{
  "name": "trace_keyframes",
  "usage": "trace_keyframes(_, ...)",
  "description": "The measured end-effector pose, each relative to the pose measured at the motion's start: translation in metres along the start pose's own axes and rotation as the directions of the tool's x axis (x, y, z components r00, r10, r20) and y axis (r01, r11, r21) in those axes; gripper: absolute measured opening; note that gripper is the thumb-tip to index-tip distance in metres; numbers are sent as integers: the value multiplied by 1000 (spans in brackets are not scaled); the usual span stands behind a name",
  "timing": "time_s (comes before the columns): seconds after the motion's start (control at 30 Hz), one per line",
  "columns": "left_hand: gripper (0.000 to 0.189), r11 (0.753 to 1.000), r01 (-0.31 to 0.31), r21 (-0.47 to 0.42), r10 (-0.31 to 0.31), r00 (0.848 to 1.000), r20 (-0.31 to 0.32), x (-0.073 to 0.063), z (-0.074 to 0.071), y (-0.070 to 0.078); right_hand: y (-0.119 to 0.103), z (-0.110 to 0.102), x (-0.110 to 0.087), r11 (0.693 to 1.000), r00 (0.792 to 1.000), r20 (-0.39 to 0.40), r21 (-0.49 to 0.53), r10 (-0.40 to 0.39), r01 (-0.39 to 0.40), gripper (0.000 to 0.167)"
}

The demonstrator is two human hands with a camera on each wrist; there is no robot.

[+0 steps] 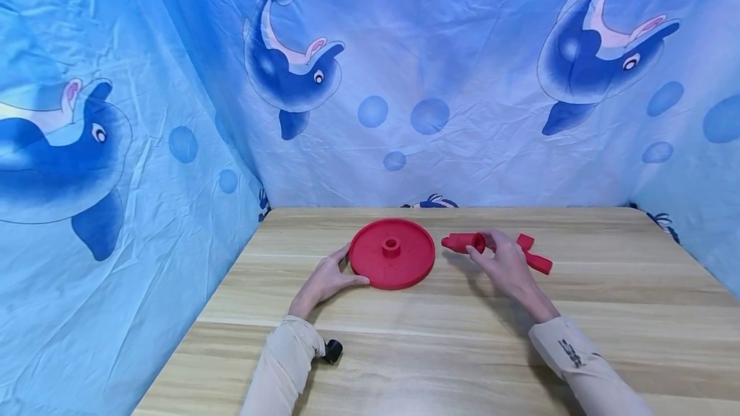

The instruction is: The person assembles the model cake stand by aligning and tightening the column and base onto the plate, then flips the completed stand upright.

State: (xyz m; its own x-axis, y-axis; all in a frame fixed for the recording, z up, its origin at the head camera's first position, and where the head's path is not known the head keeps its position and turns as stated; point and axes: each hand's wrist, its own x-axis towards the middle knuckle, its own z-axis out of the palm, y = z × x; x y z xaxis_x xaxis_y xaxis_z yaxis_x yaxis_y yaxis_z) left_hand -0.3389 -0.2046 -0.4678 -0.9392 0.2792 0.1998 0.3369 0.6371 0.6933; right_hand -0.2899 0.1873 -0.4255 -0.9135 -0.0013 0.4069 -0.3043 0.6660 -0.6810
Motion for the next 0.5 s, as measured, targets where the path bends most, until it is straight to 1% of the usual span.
trace_keyframes(0.17,108,1000,6,2,-6,1000,10,-1,1,-2,-6,7,6,1000,1000,20,24,10,-10,55)
trace_keyframes(0.37,108,1000,17,-9,-17,1000,10,-2,0,0,-13,15,15,998,1000,24,56,-13,11,50)
trace_keyframes(0.5,108,1000,14,-12,-14,1000,7,-2,-1,1,-20,20,19,996,999,33,94,-14,11,50)
